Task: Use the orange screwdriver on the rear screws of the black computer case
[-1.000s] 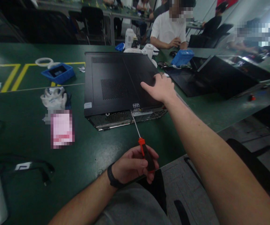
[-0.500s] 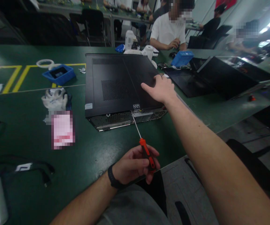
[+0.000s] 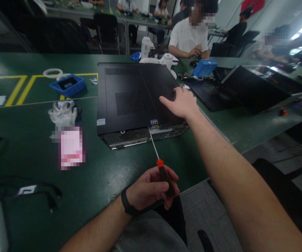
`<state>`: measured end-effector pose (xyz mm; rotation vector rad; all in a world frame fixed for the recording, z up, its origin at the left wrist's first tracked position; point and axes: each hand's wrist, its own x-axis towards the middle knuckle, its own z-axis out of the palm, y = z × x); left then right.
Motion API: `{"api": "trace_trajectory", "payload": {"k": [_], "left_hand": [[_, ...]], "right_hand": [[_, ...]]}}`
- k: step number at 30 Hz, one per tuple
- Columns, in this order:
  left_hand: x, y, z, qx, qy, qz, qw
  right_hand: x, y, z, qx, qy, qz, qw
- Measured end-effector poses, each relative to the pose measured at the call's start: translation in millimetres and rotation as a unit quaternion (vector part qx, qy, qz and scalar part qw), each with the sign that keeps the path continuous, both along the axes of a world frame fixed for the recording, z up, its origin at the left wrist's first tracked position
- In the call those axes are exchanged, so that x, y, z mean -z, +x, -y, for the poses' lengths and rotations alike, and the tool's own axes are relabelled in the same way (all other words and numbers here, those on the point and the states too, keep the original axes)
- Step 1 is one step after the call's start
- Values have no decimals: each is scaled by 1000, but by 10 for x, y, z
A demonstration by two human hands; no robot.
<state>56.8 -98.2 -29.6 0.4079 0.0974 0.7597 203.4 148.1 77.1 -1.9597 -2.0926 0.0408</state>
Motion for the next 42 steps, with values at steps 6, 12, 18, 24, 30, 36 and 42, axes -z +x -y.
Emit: {"api": "trace_trajectory", "payload": {"k": [6,12,18,24,30,36,42], "left_hand": [[-31,1,-9,8,-12,-16,1000],[14,39,-11,-1,10,6,1000],[37,53,0,-10,8,15,1000],[1,17,8,-5,-3,-4,1000],[-33,0,14,-12,-10,-15,1000],[-96,0,17,-26,-5,-47,999],[-102,-15,18,-32,0,-65,997]], "right_hand": [[1,11,3,-8,-10,13,1000],[-4,13,3,-5,-5,19,1000],[-3,15,12,0,-3,20,1000],[8,29,7,-4,-1,15,1000],[17,27,-6,-5,6,7,1000],[25,33,5,-5,21,-12,1000],[48,80,-16,-8,92,-71,993]]}}
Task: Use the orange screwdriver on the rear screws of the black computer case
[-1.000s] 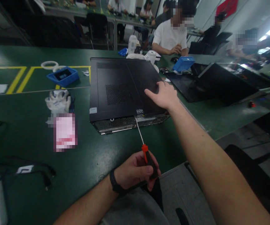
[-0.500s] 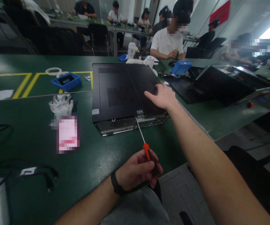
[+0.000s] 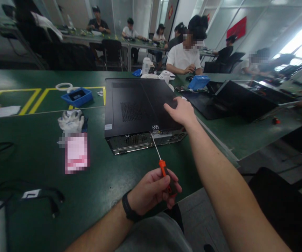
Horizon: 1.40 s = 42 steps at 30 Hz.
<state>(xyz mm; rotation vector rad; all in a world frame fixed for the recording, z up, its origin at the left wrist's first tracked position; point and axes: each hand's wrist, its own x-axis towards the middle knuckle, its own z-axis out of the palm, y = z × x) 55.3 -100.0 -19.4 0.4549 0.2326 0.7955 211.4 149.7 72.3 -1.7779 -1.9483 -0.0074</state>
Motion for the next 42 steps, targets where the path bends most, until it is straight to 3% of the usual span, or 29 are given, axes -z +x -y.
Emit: {"api": "trace_trajectory", "payload": {"k": [3,6,12,15,19,24,27,30,33,36,39,42], "left_hand": [[4,-11,-4,-3,8,-10,1000],[-10,-14,-6,-13,17,-20,1000],[-16,0,-5,-38,30,-47,998],[-17,-6,-6,-51,29,-63,996],[-96,-17,-5,-67,37,-54,996],[-194,-35,17,-87,51,-53,993],[-196,-85,31,-108,52,-101,988],[-208,-197,23,-159,53,-213,963],[-264,-368,-24,-264,145,-388,871],[-362,-544,-131,-382,305,-558,671],[-477,-652,-309,-443,453,-606,480],[-546,-675,-535,-430,529,-635,362]], "right_hand": [[18,-23,216,-15,105,-86,991],[142,-83,727,-45,186,-210,959],[719,-29,1927,-205,185,-318,907],[851,27,2282,-220,179,-328,901],[744,-27,2499,-277,224,-199,913],[652,-163,2569,-277,255,-136,916],[702,-211,2588,-258,254,-116,925],[741,-254,2609,-231,257,-128,930],[735,-305,2634,-211,252,-158,931],[713,-358,2652,-201,249,-179,930],[707,-405,2659,-196,259,-190,927],[704,-431,2662,-179,264,-195,928]]}}
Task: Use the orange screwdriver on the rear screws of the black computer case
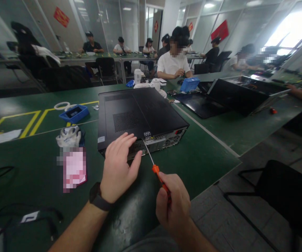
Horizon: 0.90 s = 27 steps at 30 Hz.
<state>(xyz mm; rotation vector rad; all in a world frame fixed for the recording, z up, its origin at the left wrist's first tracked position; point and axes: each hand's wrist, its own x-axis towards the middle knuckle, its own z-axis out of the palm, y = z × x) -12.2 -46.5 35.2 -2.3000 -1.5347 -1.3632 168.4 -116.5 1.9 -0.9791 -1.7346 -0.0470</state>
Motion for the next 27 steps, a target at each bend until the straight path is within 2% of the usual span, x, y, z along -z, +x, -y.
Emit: {"api": "trace_trajectory", "payload": {"k": [4,7,10,17,22,27], "left_hand": [[32,40,-258,-14,-7,-95,995],[93,74,-350,-26,-9,-118,993],[139,94,-369,-47,8,-120,992],[178,107,-373,-61,19,-104,993],[166,120,-377,-66,28,-105,992],[160,125,-371,-64,32,-105,992]], "right_hand": [[-42,5,13,52,-14,-7,999],[-80,10,24,48,-34,-6,998],[-85,-7,16,23,-36,-15,999],[-70,-38,-52,13,3,-37,999],[-93,0,-37,31,-17,-21,999],[-78,-4,-37,-1,-26,-31,999]]}}
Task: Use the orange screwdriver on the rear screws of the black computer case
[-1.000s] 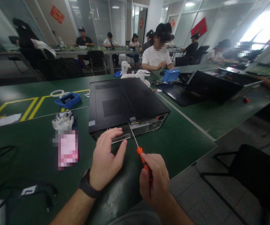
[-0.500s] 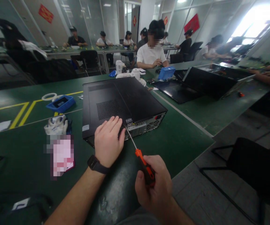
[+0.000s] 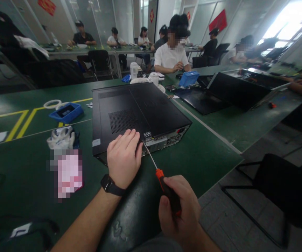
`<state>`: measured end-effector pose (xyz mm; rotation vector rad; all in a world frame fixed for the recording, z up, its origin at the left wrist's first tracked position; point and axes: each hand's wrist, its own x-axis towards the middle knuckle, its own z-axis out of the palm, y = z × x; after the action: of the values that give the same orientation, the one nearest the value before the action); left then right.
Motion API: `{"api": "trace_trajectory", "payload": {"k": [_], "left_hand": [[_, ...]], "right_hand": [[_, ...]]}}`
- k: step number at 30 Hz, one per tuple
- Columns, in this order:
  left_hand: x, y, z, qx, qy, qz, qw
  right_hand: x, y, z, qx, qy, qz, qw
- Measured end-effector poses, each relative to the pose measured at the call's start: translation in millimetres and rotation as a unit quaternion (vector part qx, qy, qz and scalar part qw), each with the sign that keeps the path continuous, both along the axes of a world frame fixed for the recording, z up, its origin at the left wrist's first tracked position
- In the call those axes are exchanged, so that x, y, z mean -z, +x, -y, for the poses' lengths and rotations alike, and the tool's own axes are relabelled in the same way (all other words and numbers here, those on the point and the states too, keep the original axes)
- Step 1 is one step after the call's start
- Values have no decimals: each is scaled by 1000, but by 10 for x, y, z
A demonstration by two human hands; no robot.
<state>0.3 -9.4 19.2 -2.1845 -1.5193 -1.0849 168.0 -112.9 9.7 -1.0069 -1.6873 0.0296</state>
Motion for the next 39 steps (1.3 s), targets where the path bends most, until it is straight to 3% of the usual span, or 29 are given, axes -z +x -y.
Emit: {"api": "trace_trajectory", "payload": {"k": [5,14,20,34,39], "left_hand": [[-17,13,6,0,4,1,1000],[14,5,-19,-8,39,-18,999],[14,7,-15,-8,46,-20,999],[29,-5,-19,-6,41,-19,999],[35,-6,-21,-5,38,-17,999]], "right_hand": [[15,-21,-16,1,19,-16,1000],[49,49,50,48,-30,-3,998],[59,26,18,19,11,-16,1000],[29,18,26,5,-5,-21,1000],[50,34,41,44,-4,-11,999]]}}
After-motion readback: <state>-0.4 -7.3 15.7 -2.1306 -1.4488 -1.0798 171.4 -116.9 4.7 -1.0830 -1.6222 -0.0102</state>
